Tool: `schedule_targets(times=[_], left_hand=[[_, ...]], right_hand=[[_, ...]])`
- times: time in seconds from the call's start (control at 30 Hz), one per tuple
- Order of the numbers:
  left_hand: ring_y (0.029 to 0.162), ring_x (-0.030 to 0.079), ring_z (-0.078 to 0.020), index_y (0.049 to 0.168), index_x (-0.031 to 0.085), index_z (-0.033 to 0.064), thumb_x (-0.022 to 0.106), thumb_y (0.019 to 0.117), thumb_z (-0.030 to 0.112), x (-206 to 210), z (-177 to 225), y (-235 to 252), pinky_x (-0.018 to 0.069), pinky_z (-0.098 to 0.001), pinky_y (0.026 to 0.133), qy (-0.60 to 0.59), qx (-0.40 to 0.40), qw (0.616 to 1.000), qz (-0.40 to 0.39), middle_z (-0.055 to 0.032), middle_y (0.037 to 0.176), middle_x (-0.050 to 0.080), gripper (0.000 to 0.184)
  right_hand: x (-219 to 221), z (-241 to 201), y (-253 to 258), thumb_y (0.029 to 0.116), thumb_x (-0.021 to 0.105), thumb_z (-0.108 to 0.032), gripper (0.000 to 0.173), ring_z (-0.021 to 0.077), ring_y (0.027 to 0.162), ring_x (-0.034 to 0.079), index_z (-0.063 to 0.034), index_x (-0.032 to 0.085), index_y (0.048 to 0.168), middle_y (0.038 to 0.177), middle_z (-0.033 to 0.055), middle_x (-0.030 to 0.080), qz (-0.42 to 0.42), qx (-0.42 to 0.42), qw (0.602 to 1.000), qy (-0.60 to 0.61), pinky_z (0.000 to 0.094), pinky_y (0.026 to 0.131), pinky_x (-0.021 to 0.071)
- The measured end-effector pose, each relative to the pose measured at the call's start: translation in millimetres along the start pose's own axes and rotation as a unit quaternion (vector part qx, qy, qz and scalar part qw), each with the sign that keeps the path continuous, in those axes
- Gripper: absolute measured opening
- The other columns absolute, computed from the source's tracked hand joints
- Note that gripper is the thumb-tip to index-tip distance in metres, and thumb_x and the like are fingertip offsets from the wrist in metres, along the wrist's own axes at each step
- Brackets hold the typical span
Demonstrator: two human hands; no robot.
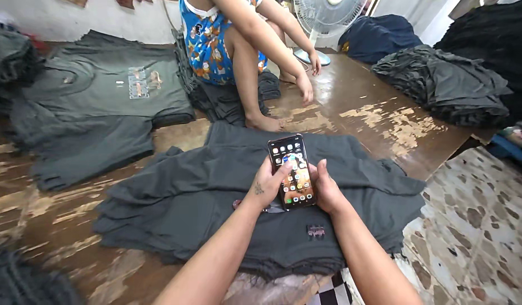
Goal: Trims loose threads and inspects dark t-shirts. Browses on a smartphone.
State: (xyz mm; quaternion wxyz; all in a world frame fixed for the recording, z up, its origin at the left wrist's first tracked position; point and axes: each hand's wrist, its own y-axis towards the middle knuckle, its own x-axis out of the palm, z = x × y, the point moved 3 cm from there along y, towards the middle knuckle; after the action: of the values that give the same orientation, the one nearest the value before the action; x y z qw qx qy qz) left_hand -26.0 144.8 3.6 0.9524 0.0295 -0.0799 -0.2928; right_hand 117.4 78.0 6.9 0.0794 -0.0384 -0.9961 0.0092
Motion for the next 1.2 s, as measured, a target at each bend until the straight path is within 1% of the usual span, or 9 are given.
schedule_targets(times=[0.1,0.23,0.33,0.4,0.5,0.6,0.73,1.03,1.2], left_hand=[[0.101,0.069,-0.0069,0.14,0.045,-0.0023,0.064,0.0945,0.017,2.9,4.5,1.7,0.0561,-0.0263,0.094,0.015,-0.004,1.0,0.007,-0.0059,0.111,0.071,0.053],[0.103,0.069,-0.0084,0.143,0.038,-0.0036,0.078,0.0823,0.025,4.7,2.9,4.6,0.0572,-0.0276,0.094,0.026,0.004,1.0,0.014,-0.0071,0.112,0.07,0.078],[0.108,0.068,-0.0135,0.148,0.034,-0.0008,0.085,0.0741,0.036,5.3,2.5,4.3,0.0555,-0.0335,0.098,0.116,-0.031,0.992,0.029,-0.0106,0.118,0.068,0.097],[0.112,0.066,-0.0181,0.151,0.032,0.0016,0.085,0.0754,0.04,5.9,1.2,3.4,0.0532,-0.0392,0.1,0.155,-0.051,0.986,0.037,-0.0136,0.122,0.067,0.1],[0.105,0.068,-0.0114,0.147,0.036,0.0015,0.075,0.087,0.033,3.4,-3.3,2.4,0.056,-0.0324,0.096,0.087,-0.015,0.996,0.015,-0.0088,0.115,0.069,0.078],[0.098,0.071,-0.0117,0.139,0.049,0.001,0.05,0.103,0.02,0.4,-6.7,0.3,0.0587,-0.0321,0.091,-0.011,0.015,1.0,0.002,-0.0078,0.109,0.072,0.041],[0.098,0.071,-0.0122,0.132,0.056,0.0021,0.034,0.1077,0.022,-1.8,-11.3,2.5,0.0588,-0.0326,0.091,-0.036,0.036,0.999,-0.009,-0.0064,0.106,0.073,0.039],[0.092,0.072,-0.0104,0.116,0.065,0.0008,0.028,0.1089,0.022,-3.4,-12.4,2.8,0.0588,-0.0312,0.089,-0.027,0.034,0.999,0.016,-0.0045,0.096,0.074,0.044],[0.092,0.072,-0.0102,0.125,0.061,0.0003,0.05,0.1028,0.007,2.0,-4.7,2.2,0.0594,-0.0299,0.087,-0.007,0.004,1.0,-0.008,-0.0049,0.1,0.074,0.026]], right_hand=[[2.2,-0.7,-1.8,0.1042,0.011,-0.062,0.085,0.0129,0.109,0.068,0.0078,0.034,0.146,0.122,0.0105,0.067,-0.019,-0.025,1.0,0.002,0.0336,0.098,0.0566],[8.8,-6.3,-5.0,0.0975,0.021,-0.076,0.099,0.0107,0.109,0.067,0.0085,0.025,0.15,0.124,0.0087,0.066,-0.011,-0.034,0.999,0.005,0.0321,0.097,0.057],[8.0,-4.0,-5.2,0.0946,0.02,-0.08,0.104,0.01,0.11,0.067,0.0083,0.025,0.149,0.124,0.0083,0.066,-0.011,-0.038,0.999,0.006,0.0315,0.098,0.0566],[5.6,-0.3,-5.0,0.0929,0.022,-0.083,0.107,0.0106,0.11,0.067,0.0082,0.027,0.148,0.123,0.0084,0.067,-0.014,-0.043,0.999,0.006,0.0321,0.098,0.0567],[4.0,1.8,-3.8,0.0952,0.022,-0.08,0.102,0.0115,0.109,0.068,0.0068,0.029,0.148,0.121,0.0079,0.068,-0.017,-0.034,0.999,0.011,0.0332,0.097,0.0573],[2.4,3.4,-1.2,0.1024,0.008,-0.065,0.088,0.0147,0.106,0.07,0.0065,0.037,0.145,0.117,0.0103,0.071,0.003,-0.024,1.0,0.019,0.0367,0.095,0.0587],[-0.4,2.9,-1.3,0.1048,-0.004,-0.051,0.081,0.0153,0.103,0.071,0.0055,0.043,0.139,0.111,0.0108,0.072,0.037,-0.013,0.998,0.04,0.0363,0.094,0.0589],[-2.0,3.9,-2.2,0.1051,-0.007,-0.048,0.08,0.0156,0.103,0.071,0.0036,0.046,0.136,0.11,0.0107,0.072,0.029,-0.018,0.998,0.06,0.0361,0.094,0.0585],[-4.3,5.3,-1.3,0.1057,-0.006,-0.047,0.079,0.0165,0.104,0.07,0.0042,0.045,0.138,0.112,0.012,0.072,0.032,-0.01,0.998,0.058,0.0365,0.095,0.0582]])
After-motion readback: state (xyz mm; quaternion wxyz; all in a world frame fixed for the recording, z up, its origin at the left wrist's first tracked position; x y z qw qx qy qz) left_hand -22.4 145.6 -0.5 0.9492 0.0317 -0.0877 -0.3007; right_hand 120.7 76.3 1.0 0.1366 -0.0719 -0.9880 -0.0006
